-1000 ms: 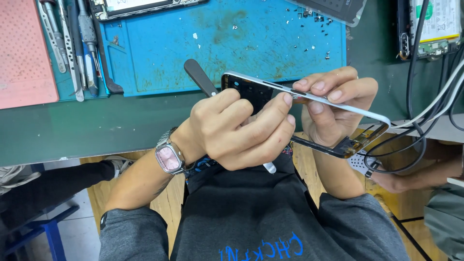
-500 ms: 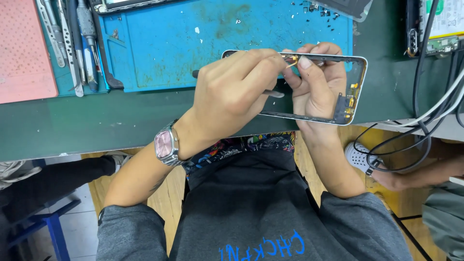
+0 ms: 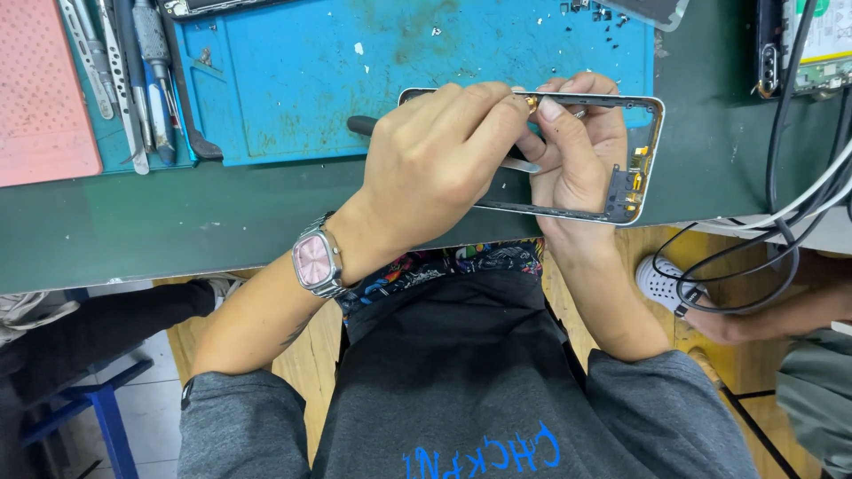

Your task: The person works on a disassembled smartphone frame placed on a blue mat. They use their hands to peel off adhesive residue and small components from the frame's edges and interior. The person rotates the frame to access different sides and continues to remove debris throughout the clip.

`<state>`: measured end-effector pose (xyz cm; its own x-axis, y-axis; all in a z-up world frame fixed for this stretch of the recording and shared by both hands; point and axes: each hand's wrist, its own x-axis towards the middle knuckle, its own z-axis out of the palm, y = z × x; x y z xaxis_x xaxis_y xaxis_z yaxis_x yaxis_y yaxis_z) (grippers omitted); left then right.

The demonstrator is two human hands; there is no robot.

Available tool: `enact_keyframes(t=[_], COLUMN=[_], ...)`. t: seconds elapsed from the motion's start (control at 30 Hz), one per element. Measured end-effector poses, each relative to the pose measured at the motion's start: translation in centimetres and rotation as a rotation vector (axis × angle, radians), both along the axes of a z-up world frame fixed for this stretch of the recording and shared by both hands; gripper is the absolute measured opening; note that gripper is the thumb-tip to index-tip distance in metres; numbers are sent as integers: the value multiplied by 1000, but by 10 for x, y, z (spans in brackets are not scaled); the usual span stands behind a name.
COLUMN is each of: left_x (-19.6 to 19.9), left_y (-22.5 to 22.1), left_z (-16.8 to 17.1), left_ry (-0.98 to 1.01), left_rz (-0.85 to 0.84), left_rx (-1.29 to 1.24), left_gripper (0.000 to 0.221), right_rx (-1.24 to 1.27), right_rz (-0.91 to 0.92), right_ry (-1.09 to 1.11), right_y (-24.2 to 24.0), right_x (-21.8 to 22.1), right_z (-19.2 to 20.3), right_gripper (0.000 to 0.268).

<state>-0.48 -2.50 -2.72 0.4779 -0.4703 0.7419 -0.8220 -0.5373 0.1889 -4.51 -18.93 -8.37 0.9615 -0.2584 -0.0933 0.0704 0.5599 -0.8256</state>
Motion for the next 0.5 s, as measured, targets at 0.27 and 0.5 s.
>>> enact_keyframes(t=[0.27,0.5], left_x=[3,7], left_y=[-1,7], left_z=[-1,3], left_ry=[95,186], left_rz=[-105,-130], left_rx=[-79,-89], left_gripper=[18,13], right_rx=[5,36], right_rz=[2,28], right_ry=[-89,-28], right_y=[3,-1], right_x=[-1,-2], right_z=[-2,4], right_gripper=[19,17])
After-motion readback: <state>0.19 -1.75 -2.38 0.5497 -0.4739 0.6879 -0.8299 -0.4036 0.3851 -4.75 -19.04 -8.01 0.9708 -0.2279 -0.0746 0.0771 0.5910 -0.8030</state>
